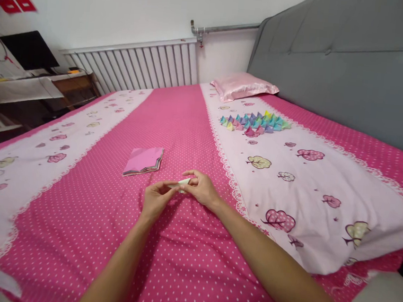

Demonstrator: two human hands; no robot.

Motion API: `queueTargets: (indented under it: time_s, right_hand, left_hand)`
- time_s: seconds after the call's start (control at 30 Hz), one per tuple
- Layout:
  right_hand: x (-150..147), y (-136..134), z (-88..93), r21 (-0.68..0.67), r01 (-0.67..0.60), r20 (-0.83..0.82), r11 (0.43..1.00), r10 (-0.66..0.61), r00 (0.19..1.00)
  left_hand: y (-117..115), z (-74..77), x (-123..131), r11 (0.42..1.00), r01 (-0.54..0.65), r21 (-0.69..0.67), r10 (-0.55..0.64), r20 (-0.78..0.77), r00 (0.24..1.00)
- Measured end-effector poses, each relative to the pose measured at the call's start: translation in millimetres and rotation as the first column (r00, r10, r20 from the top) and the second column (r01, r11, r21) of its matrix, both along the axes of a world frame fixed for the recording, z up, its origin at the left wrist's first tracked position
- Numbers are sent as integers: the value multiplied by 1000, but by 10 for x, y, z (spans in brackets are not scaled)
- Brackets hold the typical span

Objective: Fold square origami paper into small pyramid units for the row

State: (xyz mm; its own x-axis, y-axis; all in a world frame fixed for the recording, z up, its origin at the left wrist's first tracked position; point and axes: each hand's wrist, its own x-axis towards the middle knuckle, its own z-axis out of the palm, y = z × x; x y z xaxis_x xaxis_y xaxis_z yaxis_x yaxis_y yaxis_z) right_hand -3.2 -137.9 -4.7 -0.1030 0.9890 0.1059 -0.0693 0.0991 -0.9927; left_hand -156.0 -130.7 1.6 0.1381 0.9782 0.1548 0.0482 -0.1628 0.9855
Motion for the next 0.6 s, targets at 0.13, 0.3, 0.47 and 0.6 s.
queueTargets:
  time_s: [0.13, 0.3, 0.47, 0.6]
  right_hand:
    - [-14, 11, -25, 2, -30, -44, 1000, 30, 999]
    - [-8, 19, -31, 45, -27, -3, 999, 27, 1000]
    - [6, 12, 18, 71, -67, -3, 995, 68, 998]
    - [17, 2, 63, 106, -63, 28, 992, 60, 998]
  left_hand:
    - [33, -39, -22, 1000, 6, -7, -6, 6, 1000]
    - [51, -49, -41, 999, -6, 32, 10, -111, 994]
    - [47, -19, -59, 996, 9, 89, 2, -119, 993]
    - [36, 5, -67, 993, 37, 108, -24, -122, 992]
